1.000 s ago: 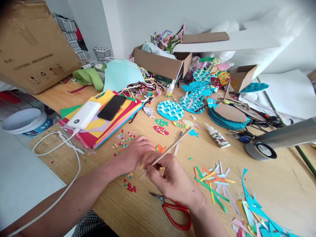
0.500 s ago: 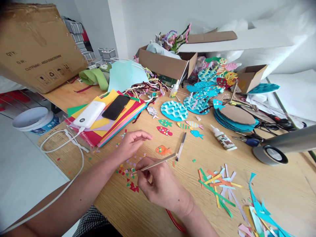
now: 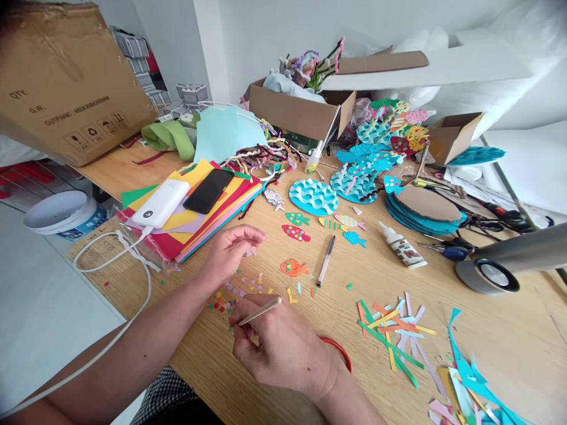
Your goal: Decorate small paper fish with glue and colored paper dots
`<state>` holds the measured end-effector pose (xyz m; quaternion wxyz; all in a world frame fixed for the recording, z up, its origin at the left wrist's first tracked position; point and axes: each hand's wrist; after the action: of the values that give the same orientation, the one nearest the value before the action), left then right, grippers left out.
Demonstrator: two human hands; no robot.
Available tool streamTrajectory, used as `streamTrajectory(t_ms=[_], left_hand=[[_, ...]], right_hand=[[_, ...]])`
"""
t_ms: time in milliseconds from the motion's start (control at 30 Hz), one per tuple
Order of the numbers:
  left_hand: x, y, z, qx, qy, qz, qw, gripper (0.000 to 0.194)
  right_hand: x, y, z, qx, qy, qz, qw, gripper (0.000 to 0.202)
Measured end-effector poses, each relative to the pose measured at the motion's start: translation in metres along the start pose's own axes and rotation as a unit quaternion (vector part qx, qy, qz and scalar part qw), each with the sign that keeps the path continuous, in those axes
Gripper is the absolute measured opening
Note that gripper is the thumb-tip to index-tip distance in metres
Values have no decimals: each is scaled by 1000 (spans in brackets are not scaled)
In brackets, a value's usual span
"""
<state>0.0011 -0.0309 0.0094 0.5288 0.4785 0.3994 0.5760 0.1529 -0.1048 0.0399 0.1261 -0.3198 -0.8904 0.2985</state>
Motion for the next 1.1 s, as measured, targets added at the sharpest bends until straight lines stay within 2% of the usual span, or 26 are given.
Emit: streamTrajectory(t_ms=[233,367,433,500,633,700,800,900,1100], left_hand=[[-2,-1,1,10,-17,25,999,22],[-2,-5,0,27,-40,62,997,24],[-2,-6,0,49,-53,85,994,26],[-3,-5,0,81,-68,110,988,29],[-7,-5,2,174,-111,166,964,40],[-8,-7,4,219,-142,193,946,42],[-11,-11,6,276,-196,219,915,43],[-13,-14,7,321,-236,218,891,43],[-15,-17,7,376,-275,213,859,39]], right_hand=[[2,-3,4,-39,1,-14,999,18],[3,-2,0,16,37,-12,999,19],[1,5,-7,75,76,11,994,16],[-2,16,-17,117,142,53,982,14],[-10,46,-34,103,284,172,938,17],[-13,61,-35,70,320,211,921,19],[-15,74,-29,17,330,228,916,19],[-14,77,-22,-23,322,217,921,18],[-11,75,-20,-68,321,204,922,19]])
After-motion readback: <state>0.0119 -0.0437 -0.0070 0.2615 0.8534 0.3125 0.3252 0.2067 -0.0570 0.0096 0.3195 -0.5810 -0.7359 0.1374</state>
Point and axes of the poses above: each hand's wrist, its own x-axis towards the middle knuckle, its own z-axis out of the palm, y = z × x, and after that the axes turned 12 degrees about -x, right-handed
